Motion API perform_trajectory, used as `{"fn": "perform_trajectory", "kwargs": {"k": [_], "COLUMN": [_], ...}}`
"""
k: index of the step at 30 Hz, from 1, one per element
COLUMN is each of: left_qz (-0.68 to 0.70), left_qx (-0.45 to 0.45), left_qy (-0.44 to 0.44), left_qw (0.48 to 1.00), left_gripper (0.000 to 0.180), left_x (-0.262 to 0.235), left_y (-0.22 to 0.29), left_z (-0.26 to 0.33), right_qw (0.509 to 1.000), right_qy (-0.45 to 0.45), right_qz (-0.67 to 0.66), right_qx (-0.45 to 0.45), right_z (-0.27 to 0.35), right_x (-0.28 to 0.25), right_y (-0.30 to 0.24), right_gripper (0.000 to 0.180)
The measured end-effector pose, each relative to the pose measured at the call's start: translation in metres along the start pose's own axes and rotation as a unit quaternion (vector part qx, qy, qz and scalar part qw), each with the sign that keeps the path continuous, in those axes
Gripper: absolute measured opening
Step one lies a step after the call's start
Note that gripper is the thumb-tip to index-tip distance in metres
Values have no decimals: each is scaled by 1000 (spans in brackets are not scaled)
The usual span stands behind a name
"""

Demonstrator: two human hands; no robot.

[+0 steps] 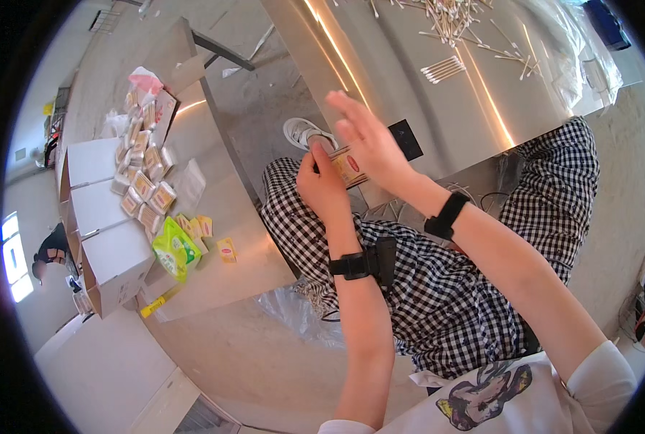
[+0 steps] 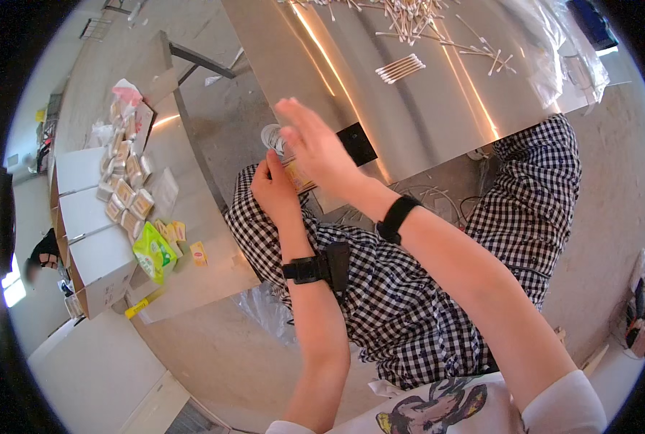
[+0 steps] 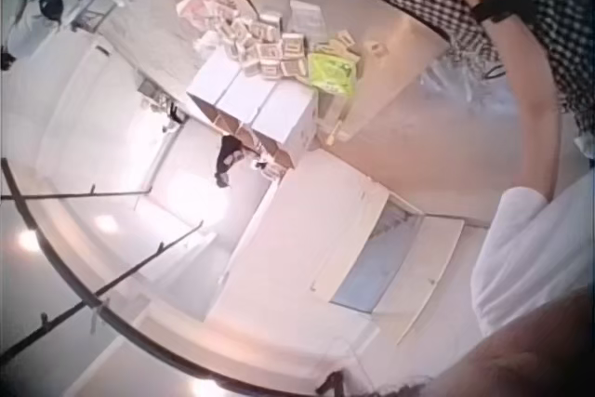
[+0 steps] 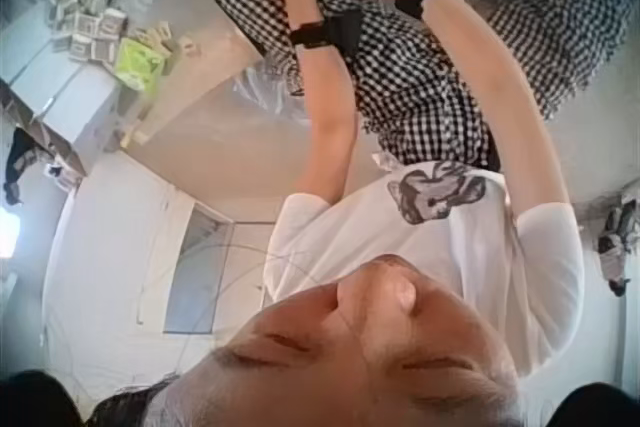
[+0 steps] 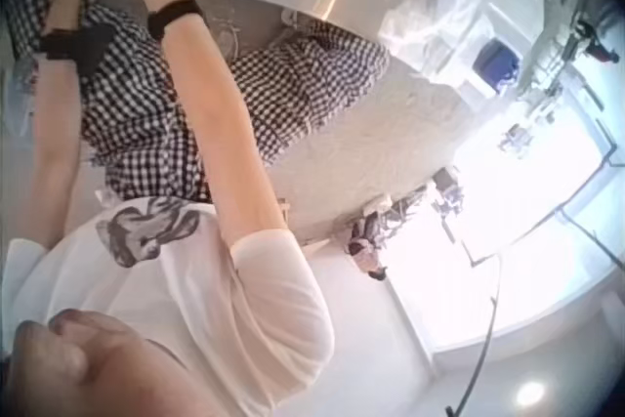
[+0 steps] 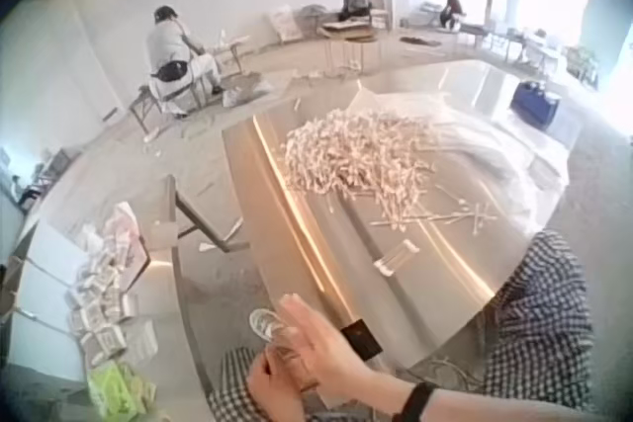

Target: The recorder is counting and packing small swabs or cotton-tipped applicators into plastic bags.

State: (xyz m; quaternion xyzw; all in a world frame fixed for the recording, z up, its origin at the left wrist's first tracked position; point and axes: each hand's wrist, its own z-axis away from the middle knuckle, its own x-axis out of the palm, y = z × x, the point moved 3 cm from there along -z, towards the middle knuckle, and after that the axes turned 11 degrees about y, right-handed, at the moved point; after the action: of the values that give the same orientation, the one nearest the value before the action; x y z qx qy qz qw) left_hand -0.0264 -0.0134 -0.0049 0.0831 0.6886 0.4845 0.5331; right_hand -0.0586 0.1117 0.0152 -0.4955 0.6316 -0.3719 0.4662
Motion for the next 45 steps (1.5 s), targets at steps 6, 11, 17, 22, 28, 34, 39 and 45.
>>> {"fn": "perform_trajectory", "kwargs": {"k": [6, 11, 17, 22, 28, 34, 39, 45], "left_qz": [258, 157, 100, 149, 153, 114, 56, 67], "left_qx": [-75, -38, 34, -25, 131, 293, 426, 453], "left_qy": [124, 76, 63, 57, 201, 46, -100, -106], "left_qw": [955, 984, 992, 987, 959, 948, 897, 883], "left_gripper": [55, 57, 55, 46, 26, 38, 47, 46], "left_x": [3, 2, 5, 2, -24, 6, 64, 94], "left_y": [-14, -9, -7, -19, 29, 78, 116, 105], "left_z": [0, 2, 3, 0, 9, 57, 74, 77], "right_qw": [908, 920, 933, 989, 890, 859, 895, 857], "right_qy": [188, 166, 136, 92, -32, -86, -67, 117], "right_qz": [-303, -281, -250, -49, 440, 492, 428, 500], "right_qx": [219, 217, 218, 105, -112, -116, -109, 37], "right_z": [27, 34, 29, 2, -40, -9, 16, -23], "right_x": [-37, -24, -21, -76, -167, -176, -169, -271], "right_y": [12, 5, -10, 2, 30, 40, 27, 51], "right_gripper": [57, 56, 56, 49, 54, 54, 56, 66]}}
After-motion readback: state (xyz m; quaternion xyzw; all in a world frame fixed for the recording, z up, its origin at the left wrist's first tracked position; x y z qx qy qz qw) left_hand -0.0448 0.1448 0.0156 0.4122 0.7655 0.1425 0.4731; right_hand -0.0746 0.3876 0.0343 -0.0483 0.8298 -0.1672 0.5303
